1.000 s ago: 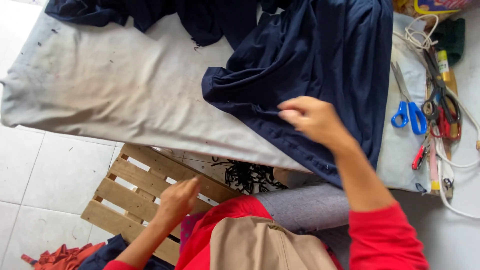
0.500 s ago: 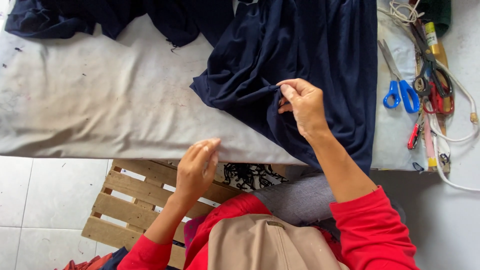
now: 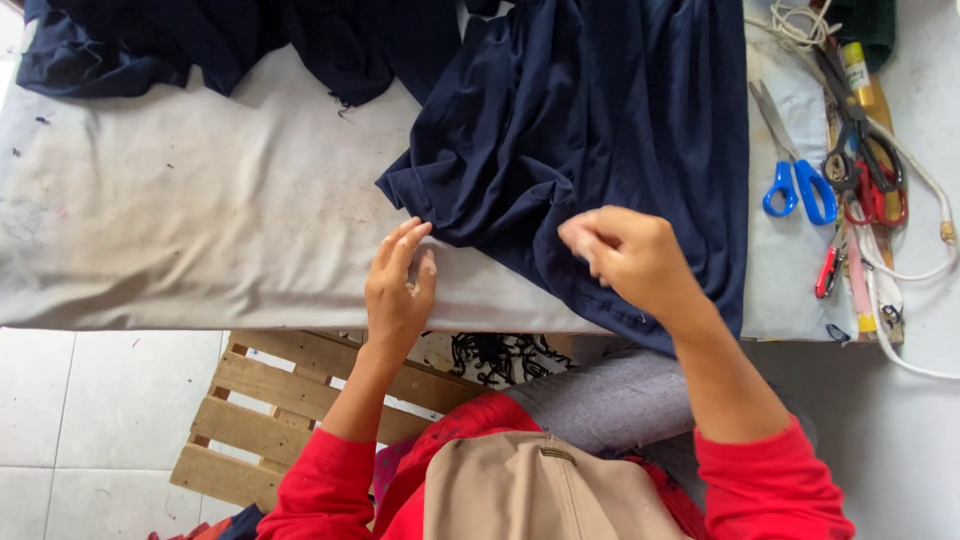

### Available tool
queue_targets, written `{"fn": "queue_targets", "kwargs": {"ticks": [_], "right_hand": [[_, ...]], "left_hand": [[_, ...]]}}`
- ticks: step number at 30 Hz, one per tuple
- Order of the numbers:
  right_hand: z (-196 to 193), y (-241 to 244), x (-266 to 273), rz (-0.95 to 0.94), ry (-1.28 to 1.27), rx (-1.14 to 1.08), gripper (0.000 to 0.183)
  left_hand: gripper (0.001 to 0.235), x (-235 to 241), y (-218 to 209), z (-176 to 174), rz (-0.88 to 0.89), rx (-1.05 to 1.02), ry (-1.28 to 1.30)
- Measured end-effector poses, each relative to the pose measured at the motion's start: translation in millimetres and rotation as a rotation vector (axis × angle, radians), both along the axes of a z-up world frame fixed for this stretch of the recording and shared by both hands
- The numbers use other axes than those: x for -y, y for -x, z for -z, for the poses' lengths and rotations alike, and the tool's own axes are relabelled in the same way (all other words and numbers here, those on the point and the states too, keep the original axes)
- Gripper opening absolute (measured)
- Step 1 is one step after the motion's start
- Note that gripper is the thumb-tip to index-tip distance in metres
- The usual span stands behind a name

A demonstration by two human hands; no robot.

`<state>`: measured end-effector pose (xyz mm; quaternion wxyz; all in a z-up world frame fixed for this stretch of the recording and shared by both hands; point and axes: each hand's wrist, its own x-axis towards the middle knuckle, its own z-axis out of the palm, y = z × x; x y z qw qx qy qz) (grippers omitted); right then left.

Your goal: The person uses blue-handled scissors to cut the hem off a dark blue garment laid on a white-covered table. The person repeatedly snips along the stitched edge, removes the cut strip, and adjusts the fabric to continue cutting.

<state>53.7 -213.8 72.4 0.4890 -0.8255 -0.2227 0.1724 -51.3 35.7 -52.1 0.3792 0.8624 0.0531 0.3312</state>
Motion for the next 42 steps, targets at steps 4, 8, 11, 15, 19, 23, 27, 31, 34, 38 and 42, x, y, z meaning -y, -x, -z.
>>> {"fn": "queue_targets", "kwargs": {"ticks": [4,8,11,15,19,23,27,31,34,38,42], "right_hand": [[86.4,-42.2,-14.1,0.091,0.251,0.716,0.014],[170.9,-92.1,-10.2,0.282,0.351,0.563,0.007],[134.8,-89.7,-3.2,0.629,-0.321,-0.135,0.009],[54.0,-51.0,37.9,0.719,-0.517,-0.199,0.008],[-7.0,19.7,43.7,-0.425,-0.230,-0.172,0.019],[47.5,40.5,17.0,-0.324,0.195,0.168,0.029],[103.4,66.5,-5.8,-0.202,0.222,0.454,0.038],[100.3,76.2,12.2,-0.079,0.310,0.816,0.027],[87.5,78.6,62.4,-0.065,0.449,0.759,0.017],[93.1,82.1,161.4,0.372,0.596,0.782,0.015],[73.4,98.8,160.0,0.495,0.525,0.752,0.015]], "left_hand": [[0.037,1.1,-7.5,-7.7,-0.024,-0.004,-0.196],[0.032,-0.7,-17.7,-2.3,-0.051,-0.062,-0.361],[0.029,-3.8,-23.7,-0.4,-0.058,-0.122,-0.370],[0.030,-0.8,-20.6,-7.0,-0.083,-0.206,-0.299],[0.027,-0.8,-23.4,-6.9,-0.107,-0.215,-0.270],[0.009,-6.5,-29.4,2.1,-0.060,0.135,-0.241],[0.010,-33.1,-3.1,18.9,0.022,0.192,0.069],[0.028,-143.8,38.2,73.9,-0.330,0.407,-0.005],[0.025,-170.2,54.1,13.9,-0.407,0.533,0.211],[0.015,-179.3,75.2,-5.2,-0.353,0.256,0.006],[0.028,-92.6,60.9,-38.9,-0.505,0.190,-0.271]]}}
